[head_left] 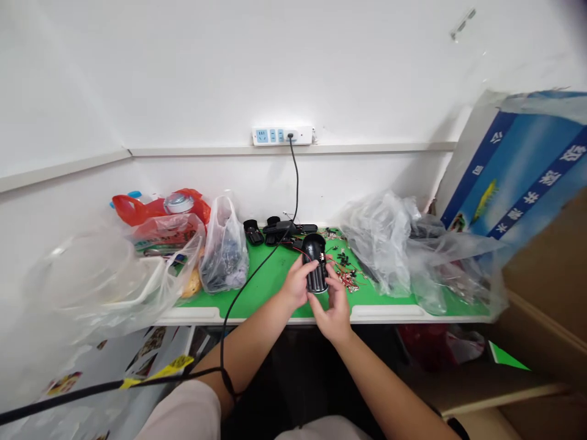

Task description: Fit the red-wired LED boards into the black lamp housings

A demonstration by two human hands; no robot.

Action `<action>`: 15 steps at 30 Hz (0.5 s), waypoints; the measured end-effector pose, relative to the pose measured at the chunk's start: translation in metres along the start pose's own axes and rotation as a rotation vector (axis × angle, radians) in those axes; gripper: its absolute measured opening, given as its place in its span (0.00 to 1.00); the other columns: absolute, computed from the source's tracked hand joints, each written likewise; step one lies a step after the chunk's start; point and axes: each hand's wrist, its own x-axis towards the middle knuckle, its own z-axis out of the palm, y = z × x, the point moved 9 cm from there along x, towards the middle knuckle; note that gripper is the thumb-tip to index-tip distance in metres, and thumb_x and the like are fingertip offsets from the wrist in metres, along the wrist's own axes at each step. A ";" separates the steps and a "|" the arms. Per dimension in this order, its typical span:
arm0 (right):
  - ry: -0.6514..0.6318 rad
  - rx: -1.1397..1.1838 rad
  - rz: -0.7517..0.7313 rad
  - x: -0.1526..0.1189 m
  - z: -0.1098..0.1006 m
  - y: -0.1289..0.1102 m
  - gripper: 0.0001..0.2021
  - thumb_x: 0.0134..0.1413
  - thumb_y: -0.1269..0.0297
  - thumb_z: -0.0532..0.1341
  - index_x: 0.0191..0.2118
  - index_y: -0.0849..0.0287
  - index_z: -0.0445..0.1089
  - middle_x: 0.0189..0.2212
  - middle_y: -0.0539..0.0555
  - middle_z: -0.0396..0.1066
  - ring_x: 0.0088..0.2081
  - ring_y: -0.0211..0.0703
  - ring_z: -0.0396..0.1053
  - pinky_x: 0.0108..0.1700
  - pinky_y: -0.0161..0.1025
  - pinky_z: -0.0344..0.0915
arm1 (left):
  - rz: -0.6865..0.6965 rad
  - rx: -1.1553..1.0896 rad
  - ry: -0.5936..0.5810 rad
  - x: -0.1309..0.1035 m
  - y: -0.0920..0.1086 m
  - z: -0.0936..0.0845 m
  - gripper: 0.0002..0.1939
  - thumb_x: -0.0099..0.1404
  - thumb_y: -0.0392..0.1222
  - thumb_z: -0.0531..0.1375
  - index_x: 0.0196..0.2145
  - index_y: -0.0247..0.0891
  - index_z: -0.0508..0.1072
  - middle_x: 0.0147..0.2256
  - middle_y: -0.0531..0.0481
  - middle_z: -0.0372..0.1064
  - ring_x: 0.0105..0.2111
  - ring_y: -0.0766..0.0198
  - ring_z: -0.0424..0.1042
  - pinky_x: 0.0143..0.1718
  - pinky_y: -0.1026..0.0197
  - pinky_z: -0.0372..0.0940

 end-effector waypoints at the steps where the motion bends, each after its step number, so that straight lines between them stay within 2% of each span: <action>1: -0.034 -0.034 0.008 0.004 -0.003 0.005 0.18 0.54 0.65 0.61 0.50 0.54 0.60 0.60 0.63 0.58 0.61 0.54 0.57 0.59 0.59 0.58 | 0.001 0.021 -0.007 0.008 0.000 -0.003 0.20 0.57 0.44 0.63 0.46 0.37 0.66 0.46 0.42 0.72 0.44 0.54 0.74 0.47 0.49 0.68; 4: -0.109 -0.089 0.120 0.019 -0.011 0.025 0.12 0.56 0.63 0.59 0.47 0.55 0.67 0.41 0.58 0.73 0.44 0.50 0.72 0.46 0.50 0.69 | 0.001 0.168 0.020 0.031 -0.005 -0.024 0.27 0.54 0.43 0.64 0.50 0.38 0.63 0.47 0.43 0.71 0.40 0.54 0.75 0.42 0.49 0.69; 6: -0.180 -0.089 0.229 0.031 -0.007 0.039 0.12 0.59 0.61 0.56 0.47 0.55 0.69 0.30 0.54 0.73 0.30 0.45 0.72 0.34 0.43 0.69 | 0.052 0.314 0.058 0.040 -0.007 -0.041 0.30 0.55 0.43 0.63 0.54 0.39 0.61 0.47 0.43 0.70 0.41 0.55 0.74 0.44 0.48 0.68; 7: -0.234 -0.095 0.267 0.038 0.000 0.044 0.13 0.59 0.60 0.55 0.47 0.56 0.70 0.27 0.53 0.73 0.27 0.44 0.70 0.32 0.42 0.68 | 0.092 0.391 0.068 0.043 -0.008 -0.047 0.31 0.55 0.43 0.63 0.55 0.38 0.60 0.48 0.43 0.70 0.44 0.55 0.73 0.48 0.48 0.67; 10: -0.382 -0.156 0.301 0.059 0.024 0.055 0.14 0.58 0.59 0.56 0.45 0.57 0.73 0.28 0.54 0.75 0.26 0.43 0.69 0.30 0.40 0.66 | 0.225 0.603 0.029 0.045 -0.008 -0.055 0.32 0.58 0.43 0.61 0.59 0.37 0.58 0.56 0.41 0.64 0.56 0.55 0.64 0.58 0.50 0.57; 12: -0.444 -0.159 0.318 0.068 0.038 0.060 0.13 0.55 0.60 0.58 0.42 0.58 0.75 0.29 0.54 0.76 0.27 0.43 0.69 0.31 0.40 0.65 | 0.283 0.698 -0.026 0.043 -0.007 -0.054 0.32 0.60 0.45 0.59 0.60 0.37 0.57 0.59 0.40 0.60 0.59 0.56 0.60 0.61 0.51 0.52; 15: -0.439 -0.089 0.362 0.071 0.048 0.067 0.12 0.55 0.59 0.58 0.34 0.60 0.76 0.26 0.53 0.74 0.25 0.41 0.67 0.29 0.38 0.62 | 0.311 0.763 -0.061 0.040 -0.004 -0.054 0.30 0.62 0.45 0.57 0.60 0.36 0.57 0.59 0.38 0.59 0.59 0.56 0.59 0.62 0.50 0.50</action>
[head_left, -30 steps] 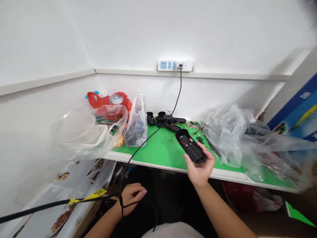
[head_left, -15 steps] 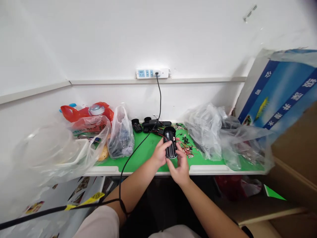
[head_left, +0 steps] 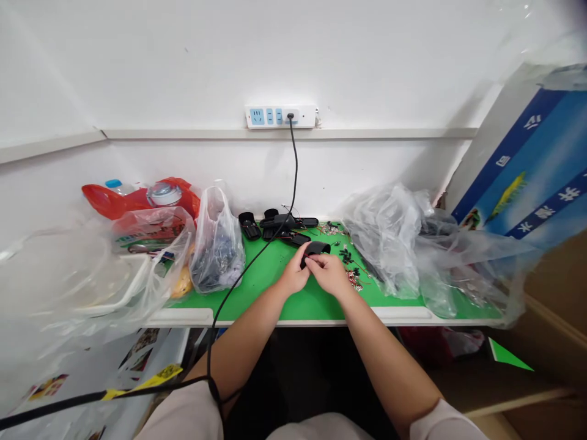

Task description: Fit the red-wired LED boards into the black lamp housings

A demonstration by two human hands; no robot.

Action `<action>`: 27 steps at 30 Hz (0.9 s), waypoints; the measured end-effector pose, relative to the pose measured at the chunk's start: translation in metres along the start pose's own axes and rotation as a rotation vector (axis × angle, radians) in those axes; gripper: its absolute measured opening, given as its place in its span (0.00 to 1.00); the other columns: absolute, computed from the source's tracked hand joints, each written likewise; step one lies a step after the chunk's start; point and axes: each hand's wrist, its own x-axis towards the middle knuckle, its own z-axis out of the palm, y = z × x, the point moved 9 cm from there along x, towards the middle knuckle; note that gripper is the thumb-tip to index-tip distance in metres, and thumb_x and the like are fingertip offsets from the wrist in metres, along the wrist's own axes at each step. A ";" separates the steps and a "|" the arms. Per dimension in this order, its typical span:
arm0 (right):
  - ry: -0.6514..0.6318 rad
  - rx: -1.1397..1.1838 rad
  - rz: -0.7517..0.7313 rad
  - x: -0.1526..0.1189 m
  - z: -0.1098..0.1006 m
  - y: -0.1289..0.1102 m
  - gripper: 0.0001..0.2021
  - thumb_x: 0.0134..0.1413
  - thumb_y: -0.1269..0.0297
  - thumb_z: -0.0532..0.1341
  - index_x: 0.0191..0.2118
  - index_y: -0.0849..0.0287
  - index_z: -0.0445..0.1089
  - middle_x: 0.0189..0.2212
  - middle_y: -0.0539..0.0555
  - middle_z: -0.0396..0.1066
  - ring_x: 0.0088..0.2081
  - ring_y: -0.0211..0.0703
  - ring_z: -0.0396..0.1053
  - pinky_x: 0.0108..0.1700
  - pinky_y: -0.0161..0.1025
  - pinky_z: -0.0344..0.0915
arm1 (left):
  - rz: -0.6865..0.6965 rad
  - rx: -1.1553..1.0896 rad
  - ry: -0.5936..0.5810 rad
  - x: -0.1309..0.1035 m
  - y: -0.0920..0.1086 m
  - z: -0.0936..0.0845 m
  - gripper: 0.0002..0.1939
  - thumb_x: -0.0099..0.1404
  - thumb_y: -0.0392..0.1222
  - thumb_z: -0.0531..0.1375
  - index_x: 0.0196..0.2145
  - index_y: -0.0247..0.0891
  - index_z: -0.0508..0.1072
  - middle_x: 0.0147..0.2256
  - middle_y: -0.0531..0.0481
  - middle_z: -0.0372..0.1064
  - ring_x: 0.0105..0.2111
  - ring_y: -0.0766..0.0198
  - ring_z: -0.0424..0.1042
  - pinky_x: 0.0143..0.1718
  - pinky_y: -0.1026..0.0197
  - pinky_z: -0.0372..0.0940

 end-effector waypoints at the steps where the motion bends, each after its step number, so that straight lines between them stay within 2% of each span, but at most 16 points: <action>1: 0.035 0.037 0.013 -0.001 -0.001 0.003 0.13 0.55 0.58 0.57 0.32 0.60 0.76 0.25 0.53 0.73 0.24 0.40 0.65 0.28 0.37 0.61 | 0.000 0.005 -0.001 0.000 0.000 -0.001 0.29 0.63 0.44 0.57 0.60 0.35 0.57 0.59 0.38 0.59 0.60 0.56 0.59 0.63 0.50 0.49; 6: 0.323 0.150 0.085 -0.013 -0.015 0.016 0.16 0.55 0.54 0.57 0.27 0.62 0.72 0.21 0.50 0.68 0.23 0.37 0.61 0.26 0.34 0.58 | -0.067 -0.069 -0.022 0.002 -0.004 0.000 0.31 0.61 0.43 0.59 0.60 0.37 0.58 0.60 0.40 0.60 0.60 0.54 0.59 0.63 0.49 0.49; 8: 0.353 0.133 0.108 -0.012 -0.018 0.016 0.16 0.55 0.55 0.57 0.26 0.62 0.71 0.20 0.49 0.67 0.22 0.36 0.60 0.26 0.34 0.57 | -0.101 -0.122 -0.036 0.002 -0.006 0.003 0.31 0.60 0.43 0.61 0.60 0.38 0.60 0.59 0.41 0.61 0.59 0.52 0.59 0.63 0.49 0.49; 11: 0.326 0.091 0.149 -0.006 -0.022 0.012 0.17 0.54 0.54 0.58 0.23 0.62 0.71 0.17 0.49 0.65 0.20 0.37 0.60 0.24 0.34 0.56 | -0.148 -0.243 0.007 0.001 -0.005 0.002 0.29 0.57 0.42 0.64 0.56 0.39 0.65 0.56 0.43 0.65 0.58 0.50 0.62 0.61 0.49 0.53; 13: 0.342 0.097 0.159 -0.008 -0.030 0.006 0.18 0.55 0.52 0.57 0.25 0.62 0.72 0.18 0.50 0.66 0.21 0.37 0.61 0.24 0.34 0.58 | -0.222 -0.380 0.030 -0.001 -0.007 0.002 0.27 0.57 0.43 0.65 0.54 0.41 0.66 0.54 0.44 0.67 0.52 0.50 0.68 0.55 0.48 0.62; 15: 0.405 0.107 0.130 -0.016 -0.043 -0.003 0.18 0.55 0.52 0.57 0.29 0.62 0.73 0.19 0.50 0.68 0.22 0.38 0.63 0.25 0.35 0.60 | -0.328 -0.526 0.037 -0.004 -0.012 0.004 0.26 0.57 0.44 0.64 0.53 0.43 0.66 0.51 0.45 0.69 0.43 0.52 0.74 0.44 0.49 0.69; 17: 0.500 0.093 0.069 -0.028 -0.059 -0.012 0.16 0.56 0.53 0.57 0.33 0.62 0.73 0.22 0.51 0.69 0.24 0.39 0.64 0.28 0.36 0.63 | -0.420 -0.632 0.055 -0.008 -0.016 0.006 0.25 0.56 0.44 0.65 0.51 0.43 0.66 0.47 0.45 0.70 0.36 0.54 0.75 0.35 0.51 0.71; 20: 0.620 -0.048 -0.052 -0.046 -0.079 -0.024 0.14 0.56 0.56 0.58 0.38 0.62 0.72 0.31 0.55 0.71 0.31 0.42 0.68 0.35 0.39 0.67 | -0.478 -0.720 0.092 -0.009 -0.017 0.005 0.23 0.54 0.41 0.66 0.47 0.41 0.67 0.44 0.46 0.72 0.34 0.56 0.76 0.33 0.53 0.71; 22: 0.616 -0.194 -0.097 -0.050 -0.082 -0.027 0.15 0.55 0.57 0.59 0.43 0.62 0.71 0.40 0.60 0.70 0.40 0.47 0.69 0.41 0.43 0.68 | -0.482 -0.750 0.103 -0.009 -0.016 0.004 0.22 0.54 0.40 0.66 0.47 0.41 0.67 0.44 0.45 0.72 0.34 0.56 0.76 0.34 0.53 0.71; 23: 0.573 -0.247 -0.099 -0.049 -0.079 -0.024 0.16 0.54 0.57 0.59 0.45 0.62 0.71 0.42 0.62 0.70 0.42 0.49 0.69 0.42 0.45 0.68 | -0.479 -0.761 0.109 -0.009 -0.015 0.004 0.22 0.55 0.40 0.65 0.47 0.41 0.67 0.44 0.45 0.72 0.34 0.56 0.76 0.34 0.53 0.72; 25: 0.453 -0.255 -0.062 -0.045 -0.069 -0.013 0.18 0.54 0.57 0.60 0.47 0.62 0.70 0.42 0.62 0.71 0.42 0.49 0.70 0.41 0.45 0.69 | -0.465 -0.785 0.129 -0.008 -0.013 0.003 0.22 0.56 0.40 0.65 0.48 0.41 0.67 0.44 0.45 0.72 0.36 0.56 0.76 0.35 0.52 0.71; 27: 0.375 -0.174 -0.016 -0.044 -0.058 -0.001 0.16 0.56 0.57 0.59 0.45 0.62 0.72 0.37 0.60 0.74 0.36 0.46 0.72 0.38 0.43 0.69 | -0.447 -0.803 0.156 -0.007 -0.012 0.000 0.21 0.57 0.41 0.64 0.48 0.41 0.67 0.45 0.44 0.72 0.37 0.56 0.76 0.36 0.53 0.71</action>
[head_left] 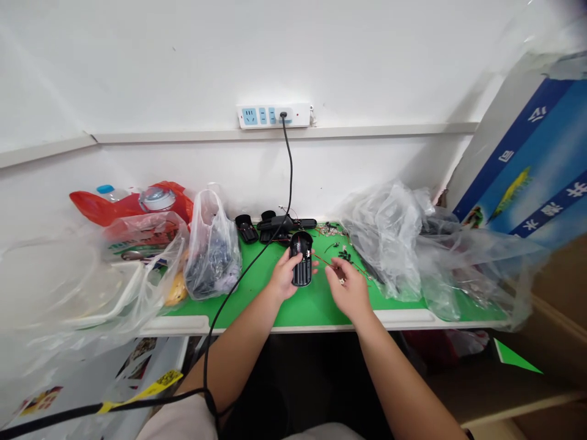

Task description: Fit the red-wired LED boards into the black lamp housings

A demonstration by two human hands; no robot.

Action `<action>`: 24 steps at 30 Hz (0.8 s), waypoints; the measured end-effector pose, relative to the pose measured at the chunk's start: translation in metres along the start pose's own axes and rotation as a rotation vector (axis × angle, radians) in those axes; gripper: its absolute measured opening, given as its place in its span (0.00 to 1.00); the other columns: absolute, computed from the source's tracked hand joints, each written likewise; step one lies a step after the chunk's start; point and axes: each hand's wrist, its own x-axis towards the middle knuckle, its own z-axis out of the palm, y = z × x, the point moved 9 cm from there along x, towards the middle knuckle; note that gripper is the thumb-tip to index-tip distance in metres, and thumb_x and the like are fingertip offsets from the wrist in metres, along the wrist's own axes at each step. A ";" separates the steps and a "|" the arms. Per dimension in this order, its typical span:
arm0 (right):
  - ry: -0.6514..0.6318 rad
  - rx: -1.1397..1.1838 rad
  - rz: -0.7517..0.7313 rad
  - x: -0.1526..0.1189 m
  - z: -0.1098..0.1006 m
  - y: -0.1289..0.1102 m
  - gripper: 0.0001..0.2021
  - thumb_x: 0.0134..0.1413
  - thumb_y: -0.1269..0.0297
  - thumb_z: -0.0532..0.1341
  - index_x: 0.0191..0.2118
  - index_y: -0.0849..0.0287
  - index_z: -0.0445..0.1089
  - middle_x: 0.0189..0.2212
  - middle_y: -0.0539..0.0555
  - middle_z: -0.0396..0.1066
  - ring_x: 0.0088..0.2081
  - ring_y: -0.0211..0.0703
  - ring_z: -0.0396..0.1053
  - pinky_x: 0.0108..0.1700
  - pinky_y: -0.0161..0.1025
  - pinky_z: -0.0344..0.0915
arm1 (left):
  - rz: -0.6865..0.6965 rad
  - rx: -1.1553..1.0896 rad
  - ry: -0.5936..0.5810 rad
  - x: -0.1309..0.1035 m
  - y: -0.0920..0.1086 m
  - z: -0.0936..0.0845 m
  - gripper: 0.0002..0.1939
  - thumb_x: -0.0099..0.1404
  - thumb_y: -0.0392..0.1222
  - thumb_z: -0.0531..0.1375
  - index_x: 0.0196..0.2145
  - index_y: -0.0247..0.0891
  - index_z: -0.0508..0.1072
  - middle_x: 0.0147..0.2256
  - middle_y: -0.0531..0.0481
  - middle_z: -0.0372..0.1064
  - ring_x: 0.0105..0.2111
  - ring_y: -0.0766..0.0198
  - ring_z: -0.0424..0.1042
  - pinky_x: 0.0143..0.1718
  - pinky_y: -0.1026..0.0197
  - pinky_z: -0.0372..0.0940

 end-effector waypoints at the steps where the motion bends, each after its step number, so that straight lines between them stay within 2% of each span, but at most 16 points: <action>1: -0.007 0.044 0.022 -0.002 0.003 0.004 0.15 0.57 0.57 0.58 0.43 0.62 0.72 0.35 0.58 0.75 0.33 0.45 0.72 0.37 0.42 0.69 | 0.013 -0.005 0.010 0.000 0.002 -0.001 0.21 0.57 0.42 0.64 0.49 0.41 0.67 0.46 0.44 0.72 0.37 0.57 0.76 0.35 0.55 0.71; 6: 0.049 0.136 -0.011 -0.007 0.005 0.000 0.12 0.58 0.60 0.58 0.41 0.59 0.75 0.33 0.56 0.77 0.32 0.44 0.74 0.36 0.40 0.71 | 0.049 0.024 0.043 0.001 0.006 -0.005 0.22 0.56 0.43 0.65 0.48 0.40 0.68 0.46 0.44 0.73 0.35 0.60 0.75 0.27 0.62 0.68; 10: 0.041 0.052 -0.194 -0.010 0.008 -0.024 0.08 0.57 0.65 0.59 0.39 0.57 0.76 0.34 0.55 0.77 0.33 0.43 0.75 0.37 0.40 0.71 | 0.064 0.030 0.079 0.001 0.006 -0.009 0.20 0.56 0.44 0.66 0.45 0.38 0.69 0.43 0.44 0.73 0.34 0.59 0.75 0.29 0.60 0.69; 15: -0.048 -0.018 -0.435 -0.026 0.024 -0.050 0.10 0.59 0.71 0.57 0.41 0.59 0.75 0.34 0.56 0.77 0.34 0.43 0.75 0.37 0.38 0.72 | 0.005 0.032 0.173 0.000 0.003 -0.017 0.19 0.51 0.43 0.68 0.40 0.37 0.68 0.34 0.47 0.74 0.29 0.59 0.75 0.29 0.57 0.70; 19: -0.082 -0.081 -0.526 -0.038 0.033 -0.049 0.11 0.58 0.73 0.58 0.44 0.60 0.74 0.35 0.57 0.78 0.34 0.43 0.75 0.37 0.39 0.72 | -0.029 0.013 0.229 -0.001 0.003 -0.023 0.19 0.49 0.40 0.68 0.39 0.36 0.69 0.33 0.47 0.74 0.29 0.59 0.75 0.28 0.59 0.70; 24: -0.158 -0.075 -0.499 -0.043 0.038 -0.040 0.12 0.58 0.73 0.57 0.45 0.59 0.74 0.34 0.57 0.77 0.33 0.44 0.75 0.36 0.39 0.72 | -0.047 -0.003 0.239 0.001 0.002 -0.026 0.20 0.47 0.36 0.67 0.39 0.36 0.69 0.33 0.47 0.75 0.28 0.60 0.75 0.27 0.61 0.69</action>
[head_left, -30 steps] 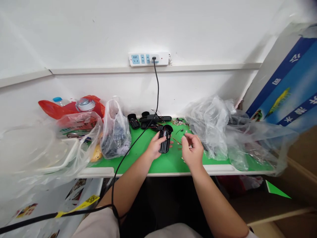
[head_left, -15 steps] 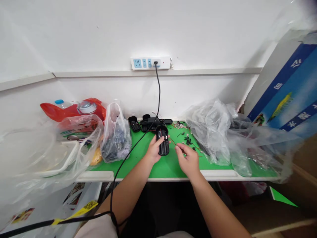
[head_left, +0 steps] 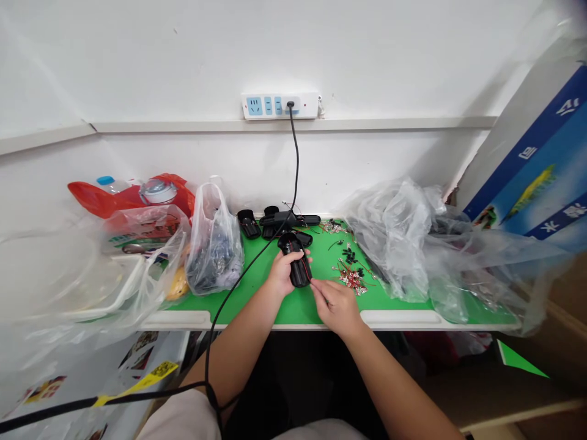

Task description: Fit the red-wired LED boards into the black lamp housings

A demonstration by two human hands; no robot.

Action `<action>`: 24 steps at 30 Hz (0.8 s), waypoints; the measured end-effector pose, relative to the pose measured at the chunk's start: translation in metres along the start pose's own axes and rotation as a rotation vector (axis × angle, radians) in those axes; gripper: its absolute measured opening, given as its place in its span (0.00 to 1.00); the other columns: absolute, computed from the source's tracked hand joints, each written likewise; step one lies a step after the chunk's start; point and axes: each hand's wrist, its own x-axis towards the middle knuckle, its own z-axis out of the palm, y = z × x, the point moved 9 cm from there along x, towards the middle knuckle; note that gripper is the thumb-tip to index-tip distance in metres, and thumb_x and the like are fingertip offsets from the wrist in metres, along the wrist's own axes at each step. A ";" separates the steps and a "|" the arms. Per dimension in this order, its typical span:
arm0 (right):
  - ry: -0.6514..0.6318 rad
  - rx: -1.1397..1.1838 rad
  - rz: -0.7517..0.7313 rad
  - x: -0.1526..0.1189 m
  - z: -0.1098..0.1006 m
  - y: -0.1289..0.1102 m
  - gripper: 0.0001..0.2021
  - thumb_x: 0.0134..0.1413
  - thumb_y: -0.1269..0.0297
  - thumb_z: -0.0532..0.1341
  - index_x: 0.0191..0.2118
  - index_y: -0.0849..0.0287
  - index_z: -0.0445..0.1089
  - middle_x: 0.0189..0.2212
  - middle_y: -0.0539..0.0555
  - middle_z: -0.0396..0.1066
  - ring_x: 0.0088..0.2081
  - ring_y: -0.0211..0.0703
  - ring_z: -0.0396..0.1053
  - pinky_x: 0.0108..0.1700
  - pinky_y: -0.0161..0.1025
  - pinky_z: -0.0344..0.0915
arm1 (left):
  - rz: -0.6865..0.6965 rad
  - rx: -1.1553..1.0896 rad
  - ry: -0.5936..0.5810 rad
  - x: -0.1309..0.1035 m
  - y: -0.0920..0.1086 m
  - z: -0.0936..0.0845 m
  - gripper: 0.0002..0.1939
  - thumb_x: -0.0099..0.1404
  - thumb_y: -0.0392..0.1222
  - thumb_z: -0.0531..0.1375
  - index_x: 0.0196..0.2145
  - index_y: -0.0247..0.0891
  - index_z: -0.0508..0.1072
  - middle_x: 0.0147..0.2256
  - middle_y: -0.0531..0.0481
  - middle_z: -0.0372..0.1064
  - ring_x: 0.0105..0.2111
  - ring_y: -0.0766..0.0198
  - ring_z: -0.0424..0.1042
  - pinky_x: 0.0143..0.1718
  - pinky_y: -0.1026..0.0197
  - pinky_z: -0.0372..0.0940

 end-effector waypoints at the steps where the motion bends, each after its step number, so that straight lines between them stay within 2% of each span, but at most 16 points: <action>1: -0.030 0.005 0.015 -0.001 0.002 0.000 0.12 0.58 0.72 0.57 0.45 0.58 0.74 0.33 0.57 0.77 0.32 0.44 0.75 0.36 0.40 0.72 | -0.001 0.012 -0.004 0.000 0.000 0.001 0.20 0.47 0.36 0.66 0.39 0.36 0.69 0.33 0.47 0.75 0.28 0.60 0.75 0.26 0.61 0.68; 5: -0.160 0.088 0.080 -0.005 0.004 -0.005 0.15 0.58 0.66 0.58 0.50 0.54 0.72 0.35 0.56 0.77 0.34 0.47 0.75 0.38 0.44 0.71 | 0.016 0.083 0.003 -0.003 0.003 0.003 0.21 0.48 0.38 0.66 0.40 0.38 0.65 0.31 0.47 0.75 0.26 0.60 0.74 0.23 0.61 0.67; 7: -0.155 0.186 0.143 -0.004 -0.007 0.003 0.18 0.56 0.63 0.60 0.53 0.54 0.70 0.37 0.55 0.77 0.36 0.47 0.75 0.41 0.44 0.71 | 0.036 0.100 0.002 -0.005 0.005 0.004 0.23 0.48 0.38 0.66 0.41 0.40 0.63 0.30 0.49 0.75 0.25 0.61 0.74 0.24 0.61 0.67; 9: -0.080 0.252 0.271 0.002 -0.026 0.029 0.17 0.56 0.60 0.60 0.51 0.56 0.71 0.37 0.55 0.77 0.35 0.46 0.75 0.40 0.43 0.71 | 0.047 0.100 -0.025 -0.006 0.006 0.007 0.25 0.48 0.38 0.66 0.43 0.42 0.60 0.30 0.50 0.74 0.24 0.61 0.74 0.24 0.61 0.67; 12: 0.043 0.150 0.499 0.020 -0.061 0.092 0.16 0.58 0.57 0.57 0.46 0.60 0.74 0.33 0.56 0.77 0.33 0.46 0.74 0.37 0.42 0.70 | 0.020 0.108 -0.072 -0.006 0.004 0.011 0.26 0.48 0.39 0.66 0.44 0.44 0.59 0.30 0.52 0.74 0.23 0.61 0.74 0.22 0.63 0.66; 13: 0.002 0.061 0.523 0.031 -0.066 0.111 0.16 0.58 0.58 0.56 0.44 0.61 0.75 0.32 0.55 0.77 0.33 0.46 0.74 0.37 0.42 0.69 | 0.001 0.113 -0.078 -0.007 0.003 0.011 0.26 0.48 0.40 0.66 0.43 0.44 0.59 0.30 0.53 0.73 0.22 0.61 0.73 0.21 0.63 0.66; 14: -0.096 -0.035 0.515 0.044 -0.065 0.126 0.14 0.58 0.60 0.55 0.41 0.61 0.76 0.32 0.55 0.77 0.33 0.46 0.73 0.37 0.42 0.68 | -0.021 0.119 -0.081 -0.007 0.001 0.011 0.25 0.49 0.40 0.66 0.43 0.44 0.60 0.30 0.53 0.73 0.22 0.61 0.73 0.20 0.64 0.65; 15: -0.224 -0.122 0.483 0.056 -0.059 0.139 0.13 0.57 0.63 0.55 0.39 0.60 0.77 0.33 0.55 0.77 0.34 0.46 0.73 0.38 0.41 0.67 | -0.040 0.123 -0.082 -0.007 0.000 0.011 0.25 0.49 0.41 0.66 0.42 0.44 0.60 0.30 0.53 0.73 0.22 0.62 0.73 0.20 0.64 0.65; 18: -0.502 -0.345 0.463 0.078 -0.040 0.173 0.11 0.54 0.71 0.57 0.34 0.60 0.78 0.34 0.56 0.78 0.34 0.45 0.72 0.39 0.38 0.65 | -0.073 0.126 -0.099 -0.009 -0.001 0.011 0.24 0.49 0.42 0.66 0.42 0.43 0.61 0.30 0.52 0.73 0.21 0.63 0.73 0.19 0.64 0.65; 20: -0.577 -0.435 0.488 0.082 -0.031 0.187 0.11 0.52 0.72 0.57 0.33 0.61 0.78 0.33 0.57 0.77 0.33 0.44 0.72 0.38 0.37 0.64 | -0.074 0.129 -0.103 -0.009 0.000 0.011 0.23 0.49 0.43 0.66 0.41 0.42 0.61 0.30 0.52 0.73 0.21 0.62 0.73 0.18 0.64 0.65; 24: -0.580 -0.519 0.556 0.073 -0.024 0.200 0.10 0.53 0.70 0.57 0.31 0.62 0.78 0.30 0.60 0.77 0.30 0.46 0.71 0.36 0.38 0.64 | -0.064 0.140 -0.068 -0.009 0.000 0.009 0.23 0.49 0.42 0.66 0.41 0.41 0.61 0.30 0.51 0.73 0.21 0.61 0.73 0.18 0.63 0.65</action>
